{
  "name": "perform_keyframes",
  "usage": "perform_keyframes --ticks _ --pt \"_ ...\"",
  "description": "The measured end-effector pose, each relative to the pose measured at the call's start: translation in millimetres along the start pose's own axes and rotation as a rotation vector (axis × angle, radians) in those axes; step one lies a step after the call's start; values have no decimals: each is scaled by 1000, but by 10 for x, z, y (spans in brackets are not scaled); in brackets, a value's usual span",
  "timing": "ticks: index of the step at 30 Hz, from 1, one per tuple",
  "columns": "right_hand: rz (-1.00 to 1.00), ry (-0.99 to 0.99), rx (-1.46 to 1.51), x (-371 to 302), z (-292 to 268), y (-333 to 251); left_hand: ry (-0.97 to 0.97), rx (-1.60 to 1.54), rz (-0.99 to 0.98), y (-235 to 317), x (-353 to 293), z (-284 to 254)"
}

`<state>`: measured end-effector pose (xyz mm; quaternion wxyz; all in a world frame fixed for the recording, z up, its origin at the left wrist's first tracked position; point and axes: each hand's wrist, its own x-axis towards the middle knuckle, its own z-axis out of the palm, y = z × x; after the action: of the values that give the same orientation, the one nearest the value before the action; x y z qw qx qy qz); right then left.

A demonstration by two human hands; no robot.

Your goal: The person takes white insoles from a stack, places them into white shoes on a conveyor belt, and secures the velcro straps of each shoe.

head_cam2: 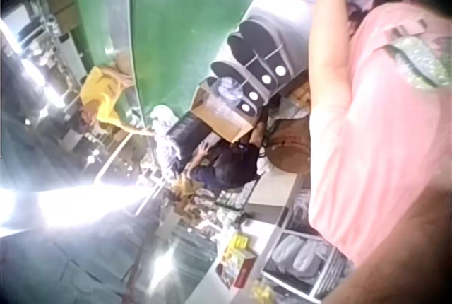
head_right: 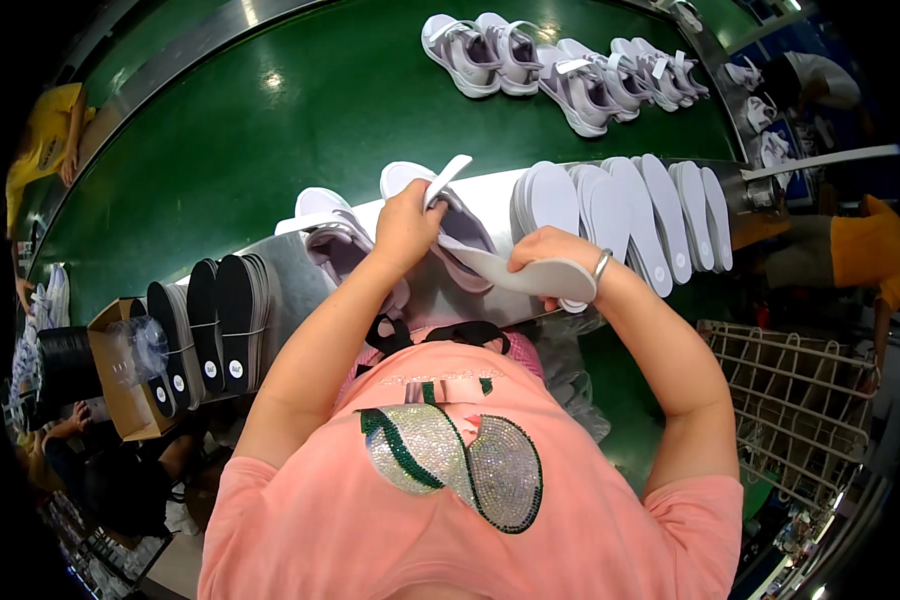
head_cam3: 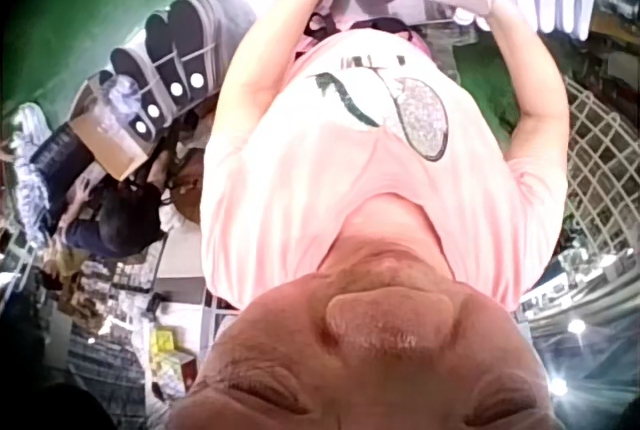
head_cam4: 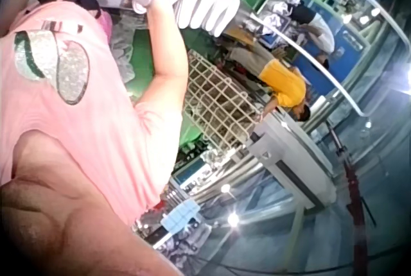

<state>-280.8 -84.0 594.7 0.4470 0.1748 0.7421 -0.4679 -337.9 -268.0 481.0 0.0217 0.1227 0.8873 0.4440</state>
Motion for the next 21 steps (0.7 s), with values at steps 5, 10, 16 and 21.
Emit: perform_keyframes --ticks 5,10,16,21 --pt "19 -3 -62 219 -32 -60 -300 -243 -292 -35 150 -161" --pt "-45 -58 -22 200 -89 -15 -60 -37 -119 9 51 -78" --pt "-173 114 -466 429 192 -35 -6 31 -106 97 -46 -15" --pt "-373 461 -1067 726 734 10 -28 -31 -160 92 -65 -47"
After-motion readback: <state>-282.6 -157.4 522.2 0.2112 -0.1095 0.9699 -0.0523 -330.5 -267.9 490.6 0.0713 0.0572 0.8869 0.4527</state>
